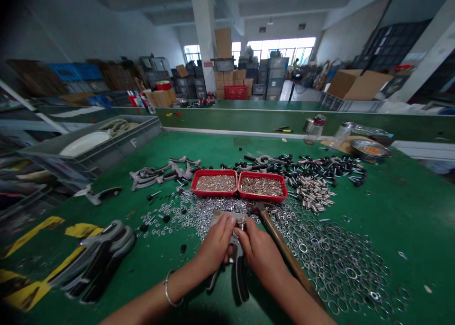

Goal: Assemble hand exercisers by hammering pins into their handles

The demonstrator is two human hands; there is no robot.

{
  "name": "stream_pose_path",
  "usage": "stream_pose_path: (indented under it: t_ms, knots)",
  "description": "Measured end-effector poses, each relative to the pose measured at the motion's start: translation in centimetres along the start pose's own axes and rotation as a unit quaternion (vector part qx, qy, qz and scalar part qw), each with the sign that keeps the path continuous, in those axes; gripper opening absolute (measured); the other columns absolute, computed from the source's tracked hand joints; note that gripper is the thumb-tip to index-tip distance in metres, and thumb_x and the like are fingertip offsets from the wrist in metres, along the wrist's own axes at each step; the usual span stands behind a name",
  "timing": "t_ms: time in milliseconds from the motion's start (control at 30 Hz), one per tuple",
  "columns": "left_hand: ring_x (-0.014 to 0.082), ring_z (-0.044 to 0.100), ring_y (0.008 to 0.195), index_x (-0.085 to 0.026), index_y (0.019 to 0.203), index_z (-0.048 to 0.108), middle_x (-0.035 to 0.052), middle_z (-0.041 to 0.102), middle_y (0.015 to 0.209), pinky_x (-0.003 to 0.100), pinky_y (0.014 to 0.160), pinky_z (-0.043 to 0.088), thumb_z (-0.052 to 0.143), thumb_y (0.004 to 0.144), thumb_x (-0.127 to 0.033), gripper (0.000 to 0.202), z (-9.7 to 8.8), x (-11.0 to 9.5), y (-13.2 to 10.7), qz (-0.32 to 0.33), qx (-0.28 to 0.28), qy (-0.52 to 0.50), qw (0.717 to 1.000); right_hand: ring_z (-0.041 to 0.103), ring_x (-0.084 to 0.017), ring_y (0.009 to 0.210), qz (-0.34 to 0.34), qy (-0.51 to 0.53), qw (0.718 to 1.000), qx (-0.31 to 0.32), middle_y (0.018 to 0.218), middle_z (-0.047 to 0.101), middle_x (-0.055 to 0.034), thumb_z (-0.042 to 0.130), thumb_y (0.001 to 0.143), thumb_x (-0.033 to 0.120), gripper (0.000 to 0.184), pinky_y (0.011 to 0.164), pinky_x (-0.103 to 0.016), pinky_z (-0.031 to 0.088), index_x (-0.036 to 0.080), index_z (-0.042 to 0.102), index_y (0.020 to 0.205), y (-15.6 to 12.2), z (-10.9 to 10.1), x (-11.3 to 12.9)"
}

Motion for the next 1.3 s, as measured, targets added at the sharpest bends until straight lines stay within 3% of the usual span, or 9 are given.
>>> stream_pose_path:
  t_ms: [200, 367, 533, 667, 867, 967, 1067, 1133, 1300]
  knots:
    - [0.0207, 0.060, 0.072, -0.022, 0.094, 0.046, 0.0041, 0.059, 0.079, 0.031, 0.064, 0.041, 0.024, 0.101, -0.047, 0.033, 0.0, -1.5, 0.3, 0.053, -0.056, 0.049, 0.996, 0.059, -0.020, 0.068, 0.007, 0.076, 0.997, -0.024, 0.073, 0.061, -0.0015, 0.040, 0.097, 0.042, 0.023, 0.065, -0.030, 0.043, 0.026, 0.046, 0.081, 0.3, -0.2, -0.5]
    - [0.0229, 0.064, 0.079, -0.021, 0.104, 0.050, 0.0065, 0.065, 0.083, 0.033, 0.070, 0.044, 0.024, 0.101, -0.044, 0.034, -0.5, -1.3, 0.5, 0.085, -0.021, 0.101, 0.991, 0.060, -0.021, 0.079, 0.004, 0.101, 0.995, 0.016, 0.083, 0.065, -0.0029, 0.046, 0.096, 0.045, 0.024, 0.076, -0.031, 0.046, 0.024, 0.055, 0.088, 0.9, -0.5, -0.8]
    - [0.0248, 0.065, 0.099, -0.022, 0.121, 0.051, 0.0095, 0.068, 0.107, 0.036, 0.087, 0.045, 0.023, 0.102, -0.043, 0.040, -1.0, -2.1, 0.0, 0.157, 0.041, 0.156, 0.974, 0.061, -0.021, 0.090, 0.006, 0.213, 0.968, 0.133, 0.096, 0.067, -0.0018, 0.046, 0.096, 0.046, 0.030, 0.088, -0.032, 0.047, 0.024, 0.065, 0.105, 1.0, -0.4, 0.3]
    - [0.0263, 0.066, 0.097, -0.021, 0.122, 0.053, 0.0103, 0.070, 0.102, 0.037, 0.085, 0.047, 0.024, 0.101, -0.044, 0.043, -1.2, -2.8, -1.3, 0.140, 0.083, 0.158, 0.974, 0.061, -0.018, 0.075, 0.026, 0.229, 0.961, 0.151, 0.088, 0.068, -0.0011, 0.043, 0.096, 0.045, 0.032, 0.074, -0.029, 0.050, 0.023, 0.065, 0.101, 0.0, 0.0, 1.5]
    - [0.0279, 0.068, 0.082, -0.019, 0.126, 0.054, 0.0116, 0.071, 0.091, 0.038, 0.077, 0.048, 0.028, 0.100, -0.048, 0.047, -1.2, -4.6, -2.8, 0.145, 0.110, 0.185, 0.966, 0.066, -0.024, 0.085, 0.011, 0.122, 0.988, 0.098, 0.093, 0.072, -0.0067, 0.050, 0.091, 0.034, 0.020, 0.083, -0.035, 0.050, 0.023, 0.062, 0.102, -1.5, 0.0, 2.6]
    - [0.0273, 0.068, 0.089, -0.020, 0.124, 0.055, 0.0113, 0.070, 0.097, 0.037, 0.080, 0.049, 0.023, 0.101, -0.045, 0.046, -0.9, -3.4, -0.7, 0.146, 0.107, 0.203, 0.962, 0.066, -0.023, 0.091, -0.030, 0.108, 0.989, 0.093, 0.100, 0.072, -0.0069, 0.044, 0.094, 0.031, 0.023, 0.085, -0.033, 0.050, 0.022, 0.062, 0.106, 0.0, 0.7, 1.3]
    - [0.0287, 0.068, 0.089, -0.018, 0.112, 0.060, 0.0122, 0.070, 0.092, 0.039, 0.080, 0.049, 0.024, 0.101, -0.042, 0.044, -0.8, -0.5, 2.7, 0.117, 0.097, 0.295, 0.943, 0.066, -0.022, 0.088, -0.053, -0.058, 0.994, 0.079, 0.097, 0.072, -0.0065, 0.049, 0.094, 0.032, 0.026, 0.079, -0.030, 0.050, 0.020, 0.063, 0.111, 3.6, 0.4, -1.9]
    - [0.0297, 0.068, 0.086, -0.016, 0.100, 0.064, 0.0139, 0.069, 0.090, 0.040, 0.080, 0.050, 0.033, 0.100, -0.041, 0.039, -1.1, 0.8, 4.7, 0.115, 0.093, 0.364, 0.919, 0.064, -0.023, 0.093, -0.041, -0.177, 0.983, 0.029, 0.100, 0.071, -0.0089, 0.052, 0.093, 0.031, 0.027, 0.082, -0.032, 0.048, 0.017, 0.064, 0.114, 6.5, -1.4, -4.4]
    - [0.0303, 0.066, 0.094, -0.013, 0.093, 0.068, 0.0193, 0.066, 0.101, 0.041, 0.085, 0.049, 0.044, 0.095, -0.027, 0.028, -1.7, -1.5, 9.6, 0.203, 0.084, 0.421, 0.880, 0.054, -0.030, 0.105, -0.009, -0.274, 0.961, -0.019, 0.099, 0.069, -0.0152, 0.053, 0.091, 0.024, 0.022, 0.093, -0.040, 0.039, 0.016, 0.073, 0.089, 12.7, -5.5, -8.6]
Point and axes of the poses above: each hand's wrist, its own y-axis towards the middle knuckle, its own z-axis out of the palm, x = y × z, the point moved 6 cm from there along y, towards the middle knuckle
